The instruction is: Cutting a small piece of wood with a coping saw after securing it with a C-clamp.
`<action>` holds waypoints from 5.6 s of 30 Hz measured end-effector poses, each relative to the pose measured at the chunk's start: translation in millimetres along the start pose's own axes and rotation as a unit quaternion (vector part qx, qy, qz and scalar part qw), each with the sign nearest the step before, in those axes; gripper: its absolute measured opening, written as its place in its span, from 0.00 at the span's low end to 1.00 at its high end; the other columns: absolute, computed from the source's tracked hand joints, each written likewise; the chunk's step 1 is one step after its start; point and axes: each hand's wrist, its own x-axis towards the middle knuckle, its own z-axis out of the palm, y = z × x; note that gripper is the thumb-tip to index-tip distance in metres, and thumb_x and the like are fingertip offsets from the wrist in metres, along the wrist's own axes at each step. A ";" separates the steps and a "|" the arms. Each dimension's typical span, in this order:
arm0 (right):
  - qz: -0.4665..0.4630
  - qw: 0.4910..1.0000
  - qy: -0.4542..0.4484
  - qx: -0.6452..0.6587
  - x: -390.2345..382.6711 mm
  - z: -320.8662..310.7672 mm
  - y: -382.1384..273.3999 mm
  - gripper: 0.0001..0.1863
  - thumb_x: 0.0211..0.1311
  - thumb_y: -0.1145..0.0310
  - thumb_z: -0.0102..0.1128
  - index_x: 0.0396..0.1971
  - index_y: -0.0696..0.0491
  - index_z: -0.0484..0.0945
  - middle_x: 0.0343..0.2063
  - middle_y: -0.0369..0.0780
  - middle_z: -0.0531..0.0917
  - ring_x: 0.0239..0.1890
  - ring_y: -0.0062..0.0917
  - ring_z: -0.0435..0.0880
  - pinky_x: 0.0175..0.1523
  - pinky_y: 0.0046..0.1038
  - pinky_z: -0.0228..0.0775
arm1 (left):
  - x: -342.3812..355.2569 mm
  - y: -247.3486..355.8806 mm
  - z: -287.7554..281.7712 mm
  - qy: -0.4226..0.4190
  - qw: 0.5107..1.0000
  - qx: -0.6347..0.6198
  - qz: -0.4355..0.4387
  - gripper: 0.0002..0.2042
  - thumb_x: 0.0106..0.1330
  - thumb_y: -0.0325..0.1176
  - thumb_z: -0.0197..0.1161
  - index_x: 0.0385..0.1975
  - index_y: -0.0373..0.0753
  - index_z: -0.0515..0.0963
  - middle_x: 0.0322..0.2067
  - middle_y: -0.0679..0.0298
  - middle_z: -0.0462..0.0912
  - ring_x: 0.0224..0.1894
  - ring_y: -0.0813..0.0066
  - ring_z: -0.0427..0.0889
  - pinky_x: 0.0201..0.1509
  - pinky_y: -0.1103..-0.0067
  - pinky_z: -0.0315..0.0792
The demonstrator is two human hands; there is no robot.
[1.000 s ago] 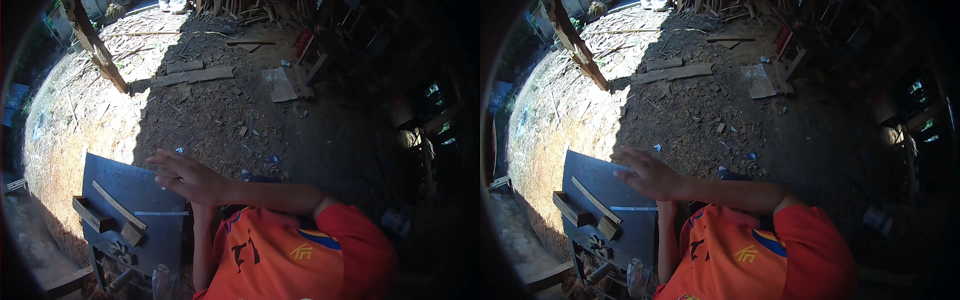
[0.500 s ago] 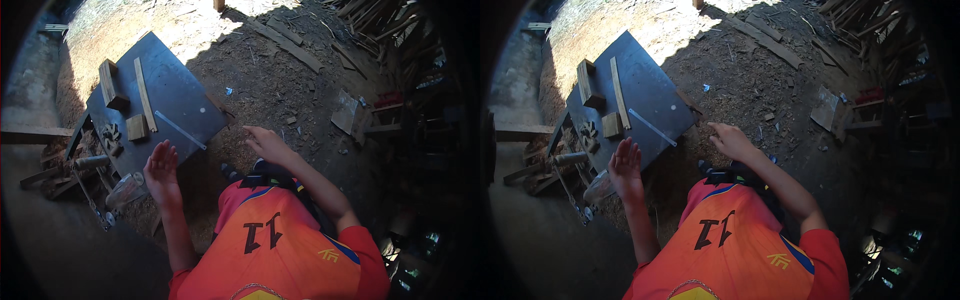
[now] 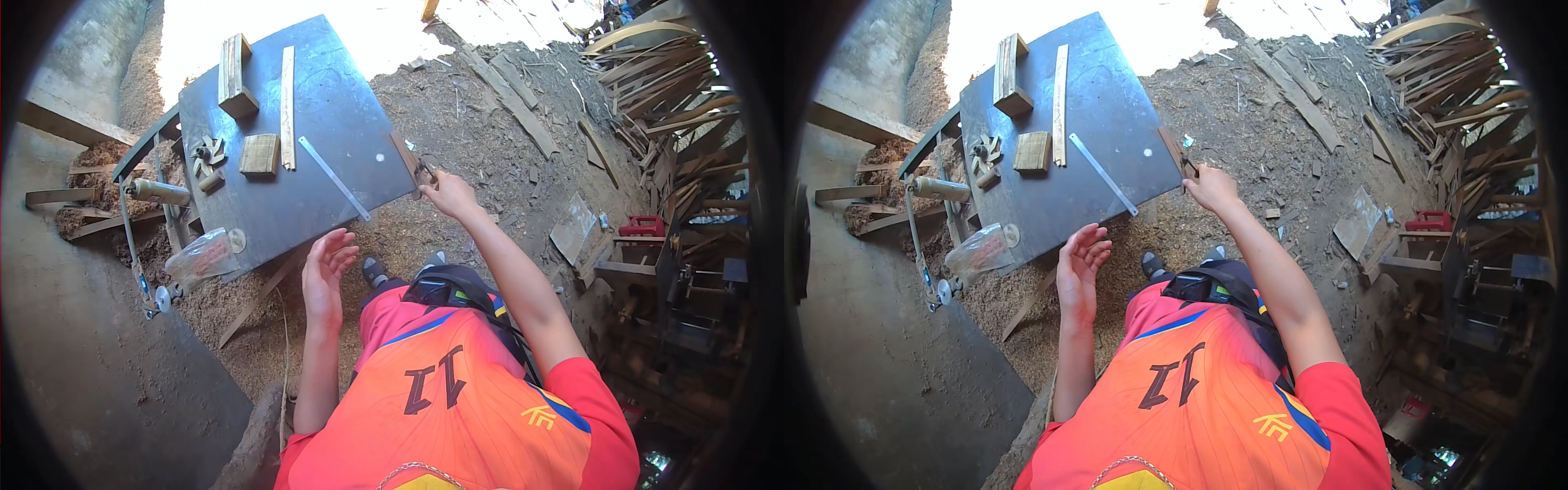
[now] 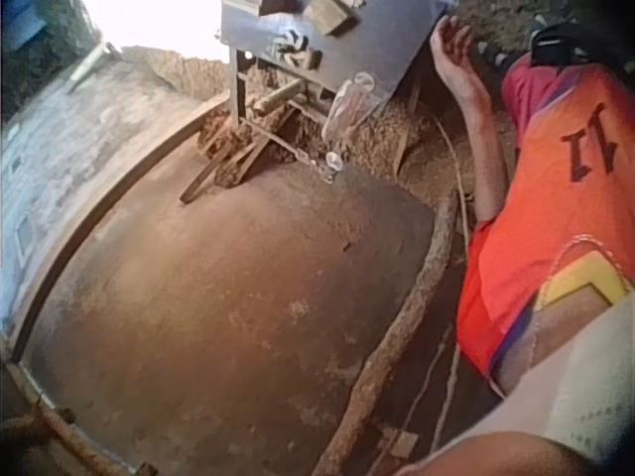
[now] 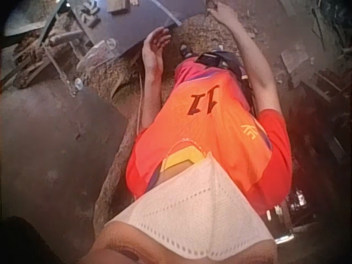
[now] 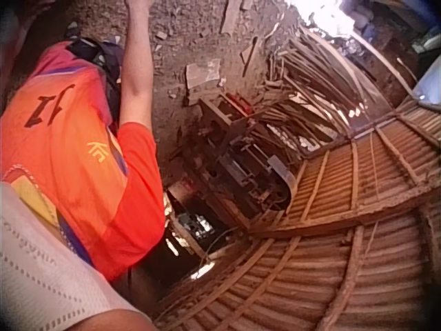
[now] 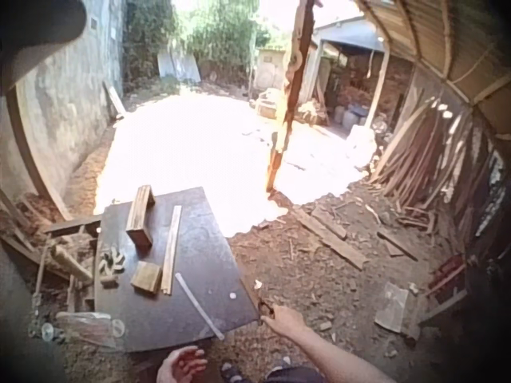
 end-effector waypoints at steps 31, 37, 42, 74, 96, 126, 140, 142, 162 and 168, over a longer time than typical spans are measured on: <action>0.115 0.840 -0.020 0.530 -22.1 23.2 -9.8 0.20 0.81 0.57 0.53 0.33 0.56 0.84 0.22 0.32 0.79 0.25 0.18 0.78 0.35 0.25 0.73 | 18.5 -12.4 -2.6 -0.003 0.994 0.107 -0.007 0.22 0.83 0.48 0.50 0.58 0.37 0.81 0.53 0.60 0.88 0.50 0.75 0.86 0.59 0.75 0.75; 0.080 0.890 -0.029 0.448 -19.6 14.4 -2.6 0.20 0.83 0.57 0.51 0.36 0.56 0.84 0.23 0.32 0.79 0.26 0.18 0.78 0.34 0.26 0.73 | 21.3 -9.6 1.1 -0.015 0.991 0.134 0.004 0.22 0.83 0.48 0.51 0.59 0.37 0.81 0.53 0.59 0.88 0.50 0.74 0.86 0.59 0.75 0.75; 0.136 0.807 -0.107 0.565 -21.7 10.4 -0.3 0.18 0.83 0.56 0.52 0.43 0.52 0.87 0.25 0.28 0.78 0.28 0.14 0.78 0.35 0.21 0.72 | 21.1 -13.5 8.3 -0.018 0.998 0.052 -0.030 0.22 0.84 0.47 0.50 0.59 0.35 0.80 0.53 0.58 0.88 0.49 0.74 0.86 0.58 0.75 0.76; 0.056 0.886 -0.149 0.435 -6.6 50.7 20.3 0.17 0.79 0.56 0.56 0.50 0.53 0.85 0.35 0.37 0.87 0.35 0.23 0.87 0.41 0.28 0.79 | 58.0 -46.8 40.5 -0.138 0.971 0.175 -0.085 0.23 0.83 0.50 0.49 0.57 0.38 0.83 0.52 0.60 0.89 0.49 0.76 0.86 0.59 0.76 0.75; 0.013 0.958 -0.170 0.229 -24.5 5.0 120.5 0.18 0.76 0.57 0.60 0.51 0.56 0.84 0.34 0.40 0.90 0.35 0.25 0.89 0.42 0.31 0.81 | 54.7 -64.0 52.2 -0.077 0.964 0.251 -0.037 0.21 0.83 0.47 0.50 0.57 0.38 0.83 0.52 0.62 0.89 0.49 0.78 0.86 0.57 0.77 0.74; -0.011 0.911 -0.226 0.346 98.1 15.7 293.1 0.18 0.76 0.59 0.59 0.50 0.59 0.83 0.33 0.40 0.89 0.35 0.24 0.88 0.44 0.30 0.80 | 84.6 -71.6 167.2 0.177 0.831 0.522 0.074 0.18 0.81 0.40 0.59 0.60 0.35 0.80 0.54 0.56 0.86 0.56 0.67 0.85 0.63 0.71 0.76; 0.012 0.953 -0.192 0.232 81.4 -2.7 169.8 0.20 0.77 0.54 0.57 0.50 0.55 0.84 0.38 0.49 0.90 0.44 0.40 0.90 0.52 0.41 0.79 | 305.6 -92.1 112.6 -0.031 0.722 0.645 0.250 0.14 0.76 0.34 0.61 0.54 0.34 0.81 0.54 0.51 0.84 0.63 0.48 0.79 0.69 0.60 0.72; 0.005 0.956 -0.208 0.207 91.4 4.5 139.3 0.20 0.78 0.54 0.56 0.51 0.55 0.84 0.40 0.50 0.90 0.46 0.43 0.90 0.53 0.43 0.79 | 336.4 -112.2 112.5 -0.054 0.718 0.629 0.292 0.14 0.75 0.34 0.61 0.54 0.35 0.81 0.55 0.52 0.83 0.65 0.49 0.78 0.71 0.59 0.71; 0.095 0.897 -0.154 0.404 161.3 56.8 58.5 0.19 0.70 0.51 0.71 0.42 0.54 0.90 0.23 0.37 0.86 0.27 0.22 0.84 0.37 0.31 0.77 | 392.1 -168.4 120.3 -0.143 0.630 0.675 0.357 0.21 0.83 0.39 0.49 0.28 0.38 0.84 0.33 0.59 0.86 0.49 0.62 0.84 0.81 0.60 0.60; 0.077 0.921 -0.117 0.364 157.3 62.7 59.5 0.19 0.70 0.50 0.70 0.41 0.53 0.91 0.22 0.37 0.86 0.26 0.22 0.83 0.36 0.31 0.76 | 391.3 -169.2 122.2 -0.142 0.633 0.681 0.339 0.20 0.82 0.38 0.49 0.29 0.36 0.83 0.31 0.59 0.84 0.46 0.61 0.84 0.80 0.61 0.61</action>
